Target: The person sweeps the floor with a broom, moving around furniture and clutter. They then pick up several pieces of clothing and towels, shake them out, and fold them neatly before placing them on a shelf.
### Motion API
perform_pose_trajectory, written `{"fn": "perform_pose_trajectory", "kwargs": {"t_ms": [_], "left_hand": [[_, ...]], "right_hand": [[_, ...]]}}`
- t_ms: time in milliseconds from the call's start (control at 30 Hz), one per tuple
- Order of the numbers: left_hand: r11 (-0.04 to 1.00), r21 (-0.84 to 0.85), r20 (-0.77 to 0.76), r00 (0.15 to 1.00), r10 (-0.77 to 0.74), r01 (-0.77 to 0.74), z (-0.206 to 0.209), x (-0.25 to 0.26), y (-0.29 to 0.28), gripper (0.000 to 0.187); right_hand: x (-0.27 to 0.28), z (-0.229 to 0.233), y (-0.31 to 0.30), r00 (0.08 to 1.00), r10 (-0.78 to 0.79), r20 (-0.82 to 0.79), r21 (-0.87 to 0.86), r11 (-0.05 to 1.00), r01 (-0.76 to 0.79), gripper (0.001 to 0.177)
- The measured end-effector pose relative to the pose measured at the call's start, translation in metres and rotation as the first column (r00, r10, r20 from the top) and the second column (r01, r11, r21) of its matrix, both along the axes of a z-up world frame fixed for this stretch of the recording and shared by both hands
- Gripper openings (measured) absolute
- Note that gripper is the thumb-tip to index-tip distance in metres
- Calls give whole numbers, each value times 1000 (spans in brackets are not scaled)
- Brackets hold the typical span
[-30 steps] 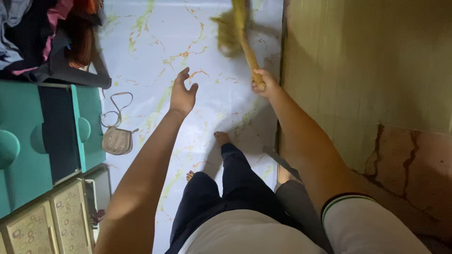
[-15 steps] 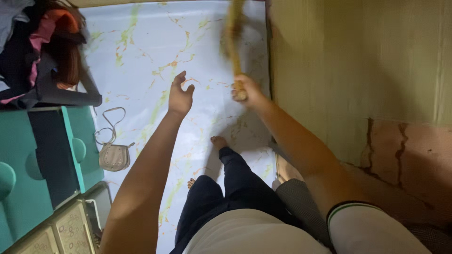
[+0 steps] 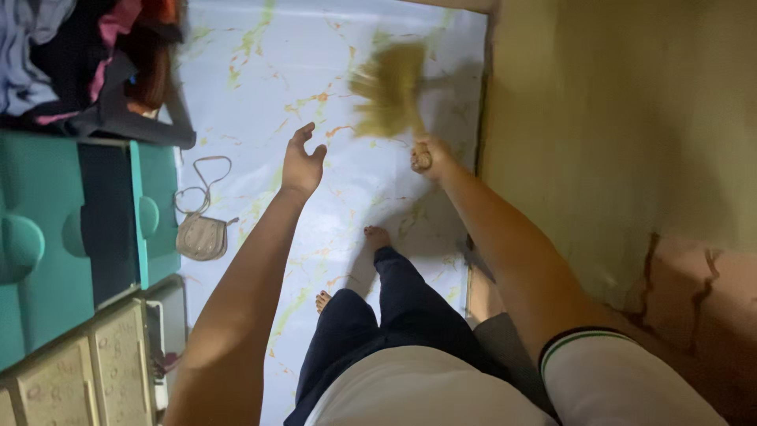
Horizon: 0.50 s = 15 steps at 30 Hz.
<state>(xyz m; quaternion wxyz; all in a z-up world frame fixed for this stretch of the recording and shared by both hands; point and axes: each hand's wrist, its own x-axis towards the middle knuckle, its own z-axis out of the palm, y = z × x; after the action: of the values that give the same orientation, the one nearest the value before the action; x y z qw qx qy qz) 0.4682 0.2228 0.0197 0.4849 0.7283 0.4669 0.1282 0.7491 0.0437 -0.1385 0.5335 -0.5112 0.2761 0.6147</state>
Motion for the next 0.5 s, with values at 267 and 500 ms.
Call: {"fn": "perform_pose_trajectory", "kwargs": {"t_ms": [267, 500], "left_hand": [[992, 31, -53, 990, 127, -126, 3, -63, -6, 53], [948, -34, -72, 947, 312, -315, 41, -128, -39, 52]], "right_hand": [[-57, 17, 67, 959, 155, 236, 17, 986, -163, 26], [-119, 68, 136, 893, 389, 227, 156, 890, -428, 25]]}}
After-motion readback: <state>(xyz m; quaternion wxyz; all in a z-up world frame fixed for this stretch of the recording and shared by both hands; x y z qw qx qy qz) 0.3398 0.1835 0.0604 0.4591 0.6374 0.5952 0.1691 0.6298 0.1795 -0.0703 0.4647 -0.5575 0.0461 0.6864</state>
